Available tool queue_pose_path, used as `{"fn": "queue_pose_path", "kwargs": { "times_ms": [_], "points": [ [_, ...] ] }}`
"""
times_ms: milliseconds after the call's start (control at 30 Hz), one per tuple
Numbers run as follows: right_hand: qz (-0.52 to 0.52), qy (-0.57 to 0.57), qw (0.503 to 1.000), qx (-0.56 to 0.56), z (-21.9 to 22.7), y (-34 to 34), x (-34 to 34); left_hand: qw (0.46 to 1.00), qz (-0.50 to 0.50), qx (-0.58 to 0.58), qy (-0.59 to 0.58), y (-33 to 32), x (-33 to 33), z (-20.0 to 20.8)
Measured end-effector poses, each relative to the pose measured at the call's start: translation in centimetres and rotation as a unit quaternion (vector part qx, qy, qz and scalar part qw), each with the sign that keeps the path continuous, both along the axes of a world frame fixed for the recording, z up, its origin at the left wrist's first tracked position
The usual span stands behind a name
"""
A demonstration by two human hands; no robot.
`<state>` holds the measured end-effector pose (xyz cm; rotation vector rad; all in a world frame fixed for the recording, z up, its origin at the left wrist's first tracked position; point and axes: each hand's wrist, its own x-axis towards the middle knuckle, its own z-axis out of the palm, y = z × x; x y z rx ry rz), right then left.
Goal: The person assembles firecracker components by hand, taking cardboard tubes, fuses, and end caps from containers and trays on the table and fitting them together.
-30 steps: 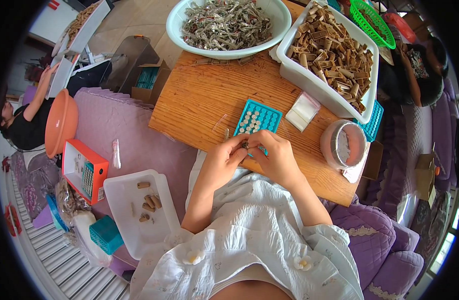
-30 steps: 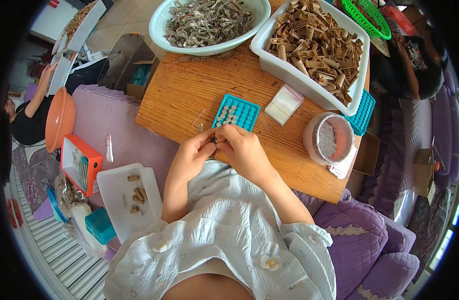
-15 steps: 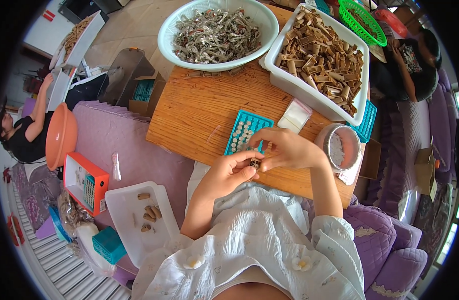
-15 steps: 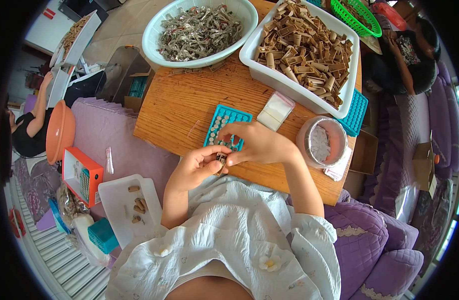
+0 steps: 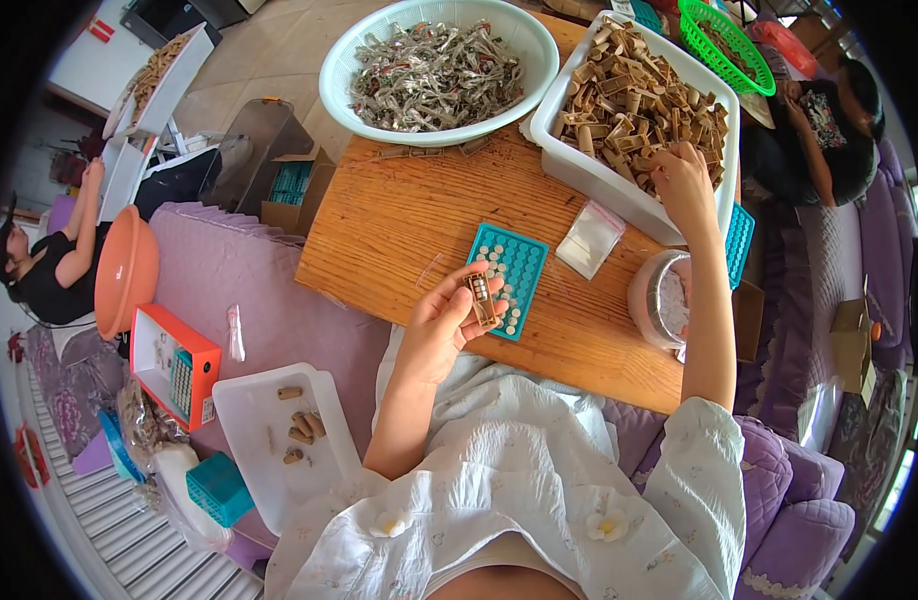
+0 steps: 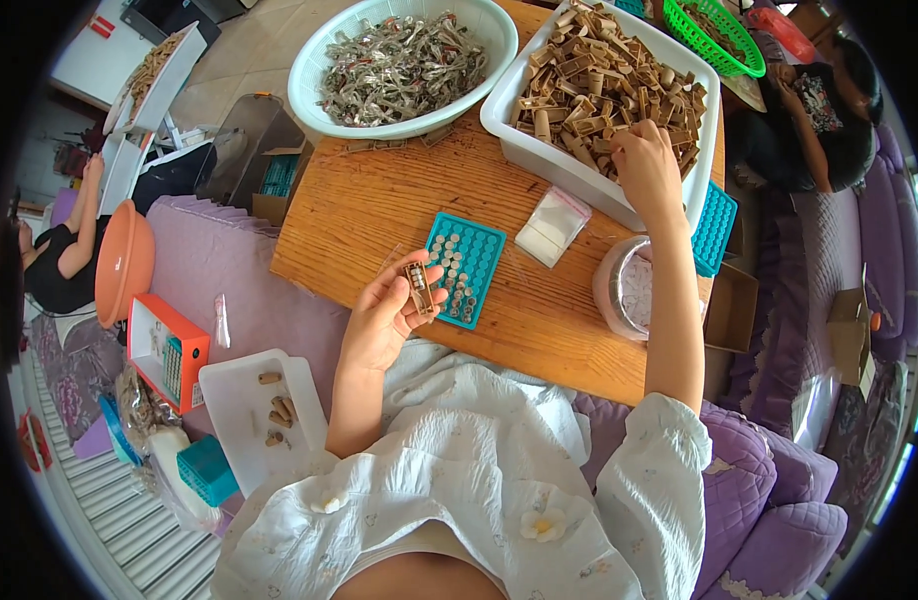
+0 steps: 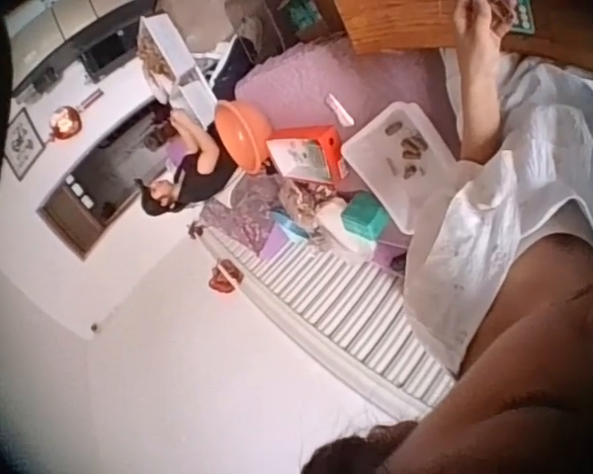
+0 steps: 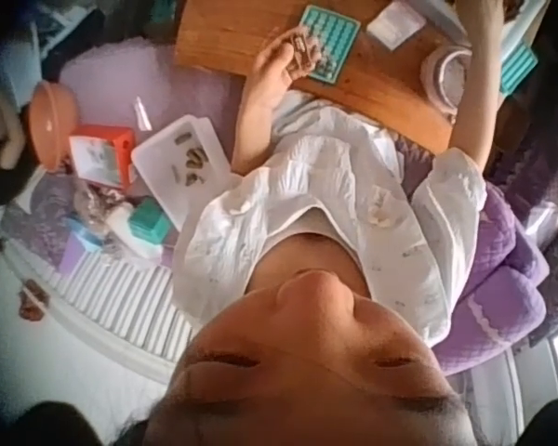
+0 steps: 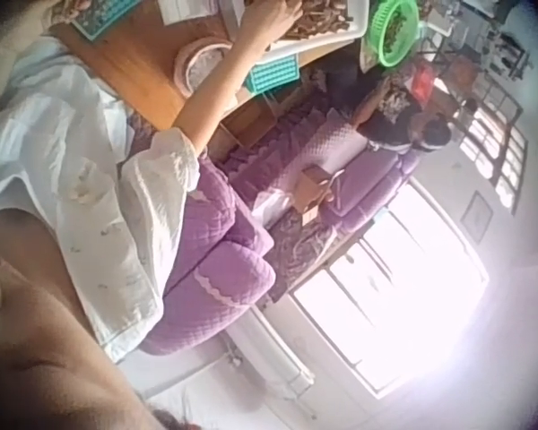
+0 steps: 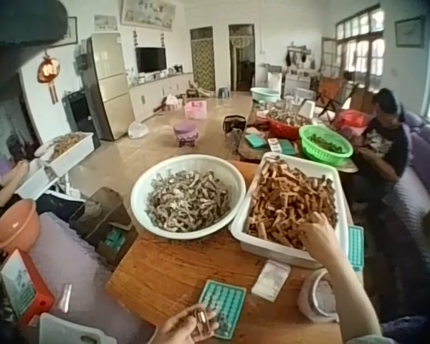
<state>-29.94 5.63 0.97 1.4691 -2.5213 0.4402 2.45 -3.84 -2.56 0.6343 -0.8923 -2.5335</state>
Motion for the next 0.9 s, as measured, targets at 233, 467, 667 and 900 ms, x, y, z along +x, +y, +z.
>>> {"fn": "queue_pose_path", "kwargs": {
  "times_ms": [233, 467, 667, 900],
  "points": [
    [-0.035, -0.104, 0.978, -0.177, 0.5, 0.7, 2.1, 0.997, 0.074, 0.009, 0.010, 0.5, -0.4, -0.1],
    [-0.026, -0.507, 0.821, -0.259, 1.1, 1.9, 12.7, 0.988, 0.146, -0.031, 0.029, 0.9, -0.4, 0.3],
    [0.039, -0.660, 0.698, -0.275, -1.9, 1.7, 19.7, 0.987, 0.146, -0.066, 0.007, 1.5, -0.5, 0.9],
    [0.059, -0.653, 0.665, -0.357, -2.0, 0.6, 23.6, 0.972, 0.149, -0.181, 0.020, 2.1, -0.3, 1.0]
  ]
}}
